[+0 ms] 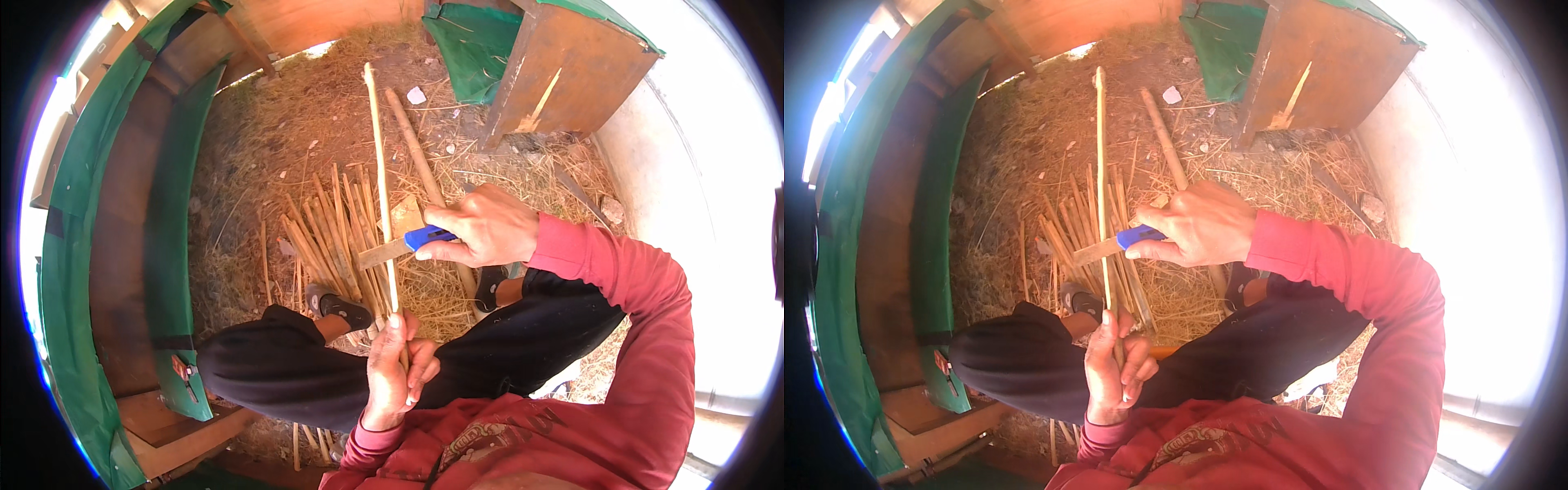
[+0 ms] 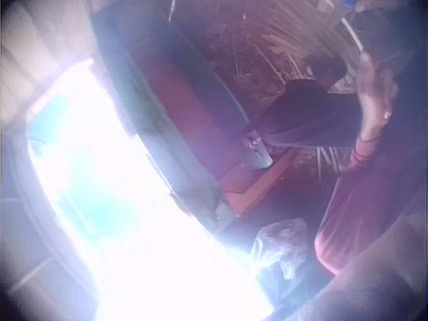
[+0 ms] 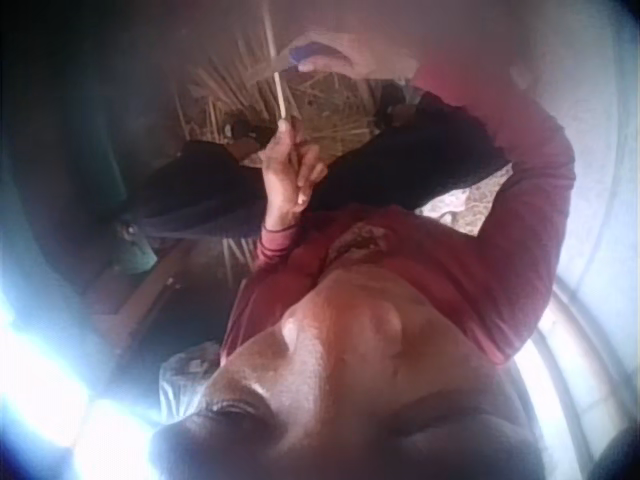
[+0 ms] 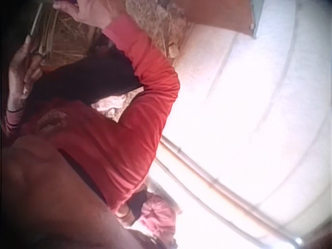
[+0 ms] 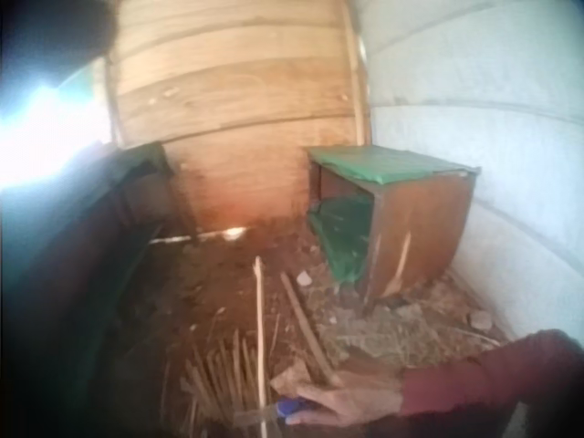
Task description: The person sits on the ground and uses a knife to shave the bark off a long wooden stick. They rotate the stick and pull the knife along its length to remove thin strips of bark, then place the finished stick on a pile of similar sticks.
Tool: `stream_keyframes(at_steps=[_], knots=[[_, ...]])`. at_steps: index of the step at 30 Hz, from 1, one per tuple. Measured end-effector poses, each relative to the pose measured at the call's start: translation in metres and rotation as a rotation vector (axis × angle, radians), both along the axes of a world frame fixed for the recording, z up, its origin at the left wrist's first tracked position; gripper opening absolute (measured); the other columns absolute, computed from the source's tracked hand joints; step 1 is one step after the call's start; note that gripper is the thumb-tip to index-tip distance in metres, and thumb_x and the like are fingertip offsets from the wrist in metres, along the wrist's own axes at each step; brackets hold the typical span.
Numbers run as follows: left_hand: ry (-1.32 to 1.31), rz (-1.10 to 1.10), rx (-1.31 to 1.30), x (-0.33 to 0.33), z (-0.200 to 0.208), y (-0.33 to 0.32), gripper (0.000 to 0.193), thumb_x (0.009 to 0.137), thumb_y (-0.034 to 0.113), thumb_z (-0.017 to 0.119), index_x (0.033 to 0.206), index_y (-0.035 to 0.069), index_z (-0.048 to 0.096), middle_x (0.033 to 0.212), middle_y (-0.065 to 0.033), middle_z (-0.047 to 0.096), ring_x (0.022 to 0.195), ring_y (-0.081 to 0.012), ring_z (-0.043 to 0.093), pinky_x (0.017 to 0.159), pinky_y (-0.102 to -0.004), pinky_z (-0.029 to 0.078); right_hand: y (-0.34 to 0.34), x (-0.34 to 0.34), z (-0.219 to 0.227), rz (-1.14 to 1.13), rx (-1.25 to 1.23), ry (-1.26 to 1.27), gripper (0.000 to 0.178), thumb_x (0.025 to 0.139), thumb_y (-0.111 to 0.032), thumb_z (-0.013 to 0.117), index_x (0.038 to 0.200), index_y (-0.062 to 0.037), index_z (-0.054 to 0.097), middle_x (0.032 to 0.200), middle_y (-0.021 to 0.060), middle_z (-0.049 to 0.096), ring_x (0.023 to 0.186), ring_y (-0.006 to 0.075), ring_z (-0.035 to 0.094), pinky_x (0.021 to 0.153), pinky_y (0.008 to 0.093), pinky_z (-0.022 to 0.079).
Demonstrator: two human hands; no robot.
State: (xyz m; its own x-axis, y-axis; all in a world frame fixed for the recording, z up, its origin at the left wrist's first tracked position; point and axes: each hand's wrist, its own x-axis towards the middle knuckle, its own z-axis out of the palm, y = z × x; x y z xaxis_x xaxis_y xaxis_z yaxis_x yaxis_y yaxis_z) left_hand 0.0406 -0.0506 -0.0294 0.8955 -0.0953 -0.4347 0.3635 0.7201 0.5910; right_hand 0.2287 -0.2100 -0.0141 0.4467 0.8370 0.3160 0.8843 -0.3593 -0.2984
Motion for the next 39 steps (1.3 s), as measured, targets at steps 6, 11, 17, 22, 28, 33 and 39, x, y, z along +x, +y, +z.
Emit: stream_keyframes(at_steps=[6,11,17,22,28,33,39], knots=[[0.088,-0.017,-0.044,-0.015,0.005,-0.002,0.039,0.101,0.047,0.038,0.08,0.013,0.037,0.046,0.0016,0.028,0.029,-0.0078,0.02,0.033,-0.0224,0.017,0.0,0.074,-0.016,-0.385,-0.07,-0.152,0.042,0.096,-0.05,0.046,0.089,-0.011,0.061,0.049,0.0099,0.052,0.039,0.0285,0.054,0.037,0.0382,0.043],[0.012,0.009,-0.031,-0.018,0.001,0.003,0.037,0.102,0.044,0.036,0.083,0.013,0.039,0.046,0.001,0.03,0.029,-0.0085,0.022,0.033,-0.0226,0.019,-0.018,0.072,0.02,-0.396,0.241,-0.042,0.032,0.096,-0.037,0.053,0.088,-0.0068,0.06,0.054,0.0145,0.052,0.046,0.029,0.057,0.044,0.041,0.04],[-0.042,0.067,0.048,-0.01,0.0,0.007,0.039,0.102,0.045,0.034,0.085,0.011,0.038,0.045,0.0008,0.029,0.03,-0.0076,0.021,0.032,-0.0211,0.018,0.007,0.011,0.017,0.06,-0.045,0.167,0.03,0.089,-0.037,0.065,0.087,-0.0071,0.062,0.052,0.0123,0.052,0.043,0.0288,0.054,0.043,0.0411,0.039],[-0.05,0.025,-0.01,-0.011,0.002,0.004,0.039,0.102,0.045,0.035,0.083,0.011,0.036,0.047,0.0025,0.027,0.031,-0.0068,0.021,0.032,-0.0213,0.016,0.017,0.004,-0.016,0.165,0.069,0.013,0.046,0.09,-0.054,0.056,0.085,-0.0085,0.061,0.044,0.0075,0.048,0.034,0.0259,0.049,0.036,0.0409,0.037],[-0.03,-0.068,-0.11,-0.023,0.001,0.006,0.04,0.101,0.046,0.038,0.082,0.011,0.035,0.048,0.0027,0.027,0.031,-0.0068,0.02,0.032,-0.022,0.015,0.014,0.074,0.002,-0.493,-0.034,-0.21,0.04,0.09,-0.047,0.06,0.078,-0.0088,0.056,0.046,0.0085,0.049,0.035,0.0261,0.048,0.036,0.0387,0.037],[-0.027,0.072,-0.085,-0.015,-0.005,0.013,0.037,0.101,0.042,0.041,0.083,0.01,0.038,0.063,0.0022,0.034,0.033,-0.007,0.025,0.031,-0.0221,0.019,0.019,0.039,0.017,-0.122,0.159,-0.071,0.038,0.091,-0.043,0.06,0.079,-0.0072,0.056,0.051,0.0087,0.053,0.039,0.0256,0.052,0.038,0.0386,0.039],[-0.092,-0.01,-0.048,-0.018,0.003,0.011,0.036,0.101,0.041,0.04,0.081,0.01,0.038,0.056,0.0029,0.032,0.032,-0.0071,0.023,0.031,-0.0226,0.018,0.032,0.013,-0.02,0.141,0.176,-0.128,0.042,0.089,-0.052,0.058,0.083,-0.0109,0.058,0.045,0.0065,0.048,0.035,0.0252,0.049,0.035,0.0387,0.036]])
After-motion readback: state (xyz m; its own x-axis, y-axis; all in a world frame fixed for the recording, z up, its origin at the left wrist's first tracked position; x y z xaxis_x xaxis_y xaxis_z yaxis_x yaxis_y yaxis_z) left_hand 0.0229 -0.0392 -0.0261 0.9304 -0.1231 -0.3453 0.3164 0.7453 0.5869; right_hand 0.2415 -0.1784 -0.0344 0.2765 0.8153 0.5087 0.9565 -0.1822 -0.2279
